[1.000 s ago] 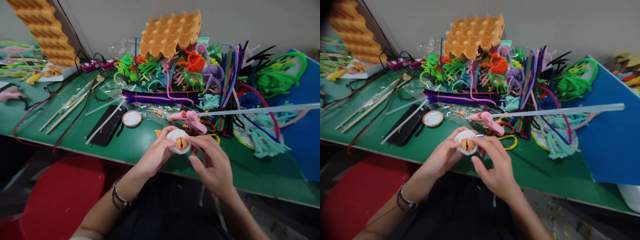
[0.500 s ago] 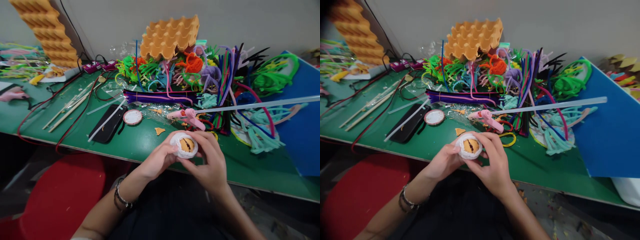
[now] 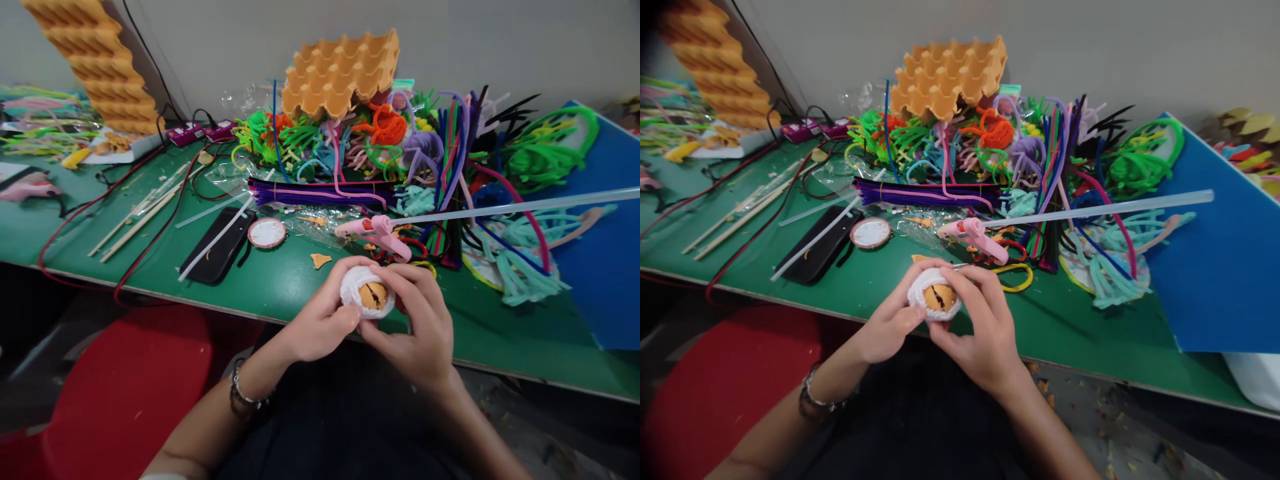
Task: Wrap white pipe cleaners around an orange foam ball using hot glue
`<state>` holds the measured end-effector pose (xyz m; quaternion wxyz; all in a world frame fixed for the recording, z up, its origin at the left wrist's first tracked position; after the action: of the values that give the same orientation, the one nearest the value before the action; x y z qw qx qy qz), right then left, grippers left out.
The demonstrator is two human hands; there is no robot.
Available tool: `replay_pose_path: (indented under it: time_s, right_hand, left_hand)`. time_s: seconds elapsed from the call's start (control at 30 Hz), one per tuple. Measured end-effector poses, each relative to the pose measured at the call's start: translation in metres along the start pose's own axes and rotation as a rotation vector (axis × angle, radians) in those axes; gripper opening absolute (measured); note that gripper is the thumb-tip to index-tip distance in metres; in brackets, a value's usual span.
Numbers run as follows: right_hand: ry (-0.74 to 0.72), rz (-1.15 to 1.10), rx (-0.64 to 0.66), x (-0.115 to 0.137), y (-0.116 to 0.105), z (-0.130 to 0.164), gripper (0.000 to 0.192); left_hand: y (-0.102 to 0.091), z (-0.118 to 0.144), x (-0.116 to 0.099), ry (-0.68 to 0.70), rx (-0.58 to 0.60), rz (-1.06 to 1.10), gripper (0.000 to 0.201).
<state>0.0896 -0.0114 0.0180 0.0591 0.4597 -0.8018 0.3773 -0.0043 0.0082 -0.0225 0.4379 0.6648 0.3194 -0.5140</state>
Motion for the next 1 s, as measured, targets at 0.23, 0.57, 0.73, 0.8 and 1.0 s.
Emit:
replay_pose_path:
  time_s: [0.23,0.57,0.73,0.8,1.0]
  right_hand:
    - [0.060,-0.002,-0.016,-0.001,0.001,-0.001,0.041]
    - [0.100,-0.087,-0.051,-0.014,0.005,-0.003,0.040]
    - [0.115,-0.122,-0.019,-0.017,0.006,-0.009,0.043]
    - [0.144,-0.209,0.042,-0.019,0.007,-0.011,0.042]
    - [0.306,-0.459,0.092,-0.033,0.010,-0.010,0.029]
  left_hand:
    - [-0.001,-0.002,0.000,0.000,0.034,0.023,0.036]
    - [-0.001,-0.007,0.002,0.029,-0.079,0.001,0.046]
    - [-0.004,-0.011,0.000,0.042,-0.117,-0.016,0.045]
    - [-0.005,-0.012,0.001,0.000,-0.102,0.040,0.045]
    - [-0.004,-0.017,0.002,-0.066,-0.018,0.188,0.044]
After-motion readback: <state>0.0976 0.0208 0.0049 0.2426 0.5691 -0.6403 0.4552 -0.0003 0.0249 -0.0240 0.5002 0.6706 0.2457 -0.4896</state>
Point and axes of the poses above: each hand's wrist, its own z-axis away from the middle knuckle, its own y-axis out of the palm, x = y × z, the point moved 7 cm from there along -z, towards the middle knuckle
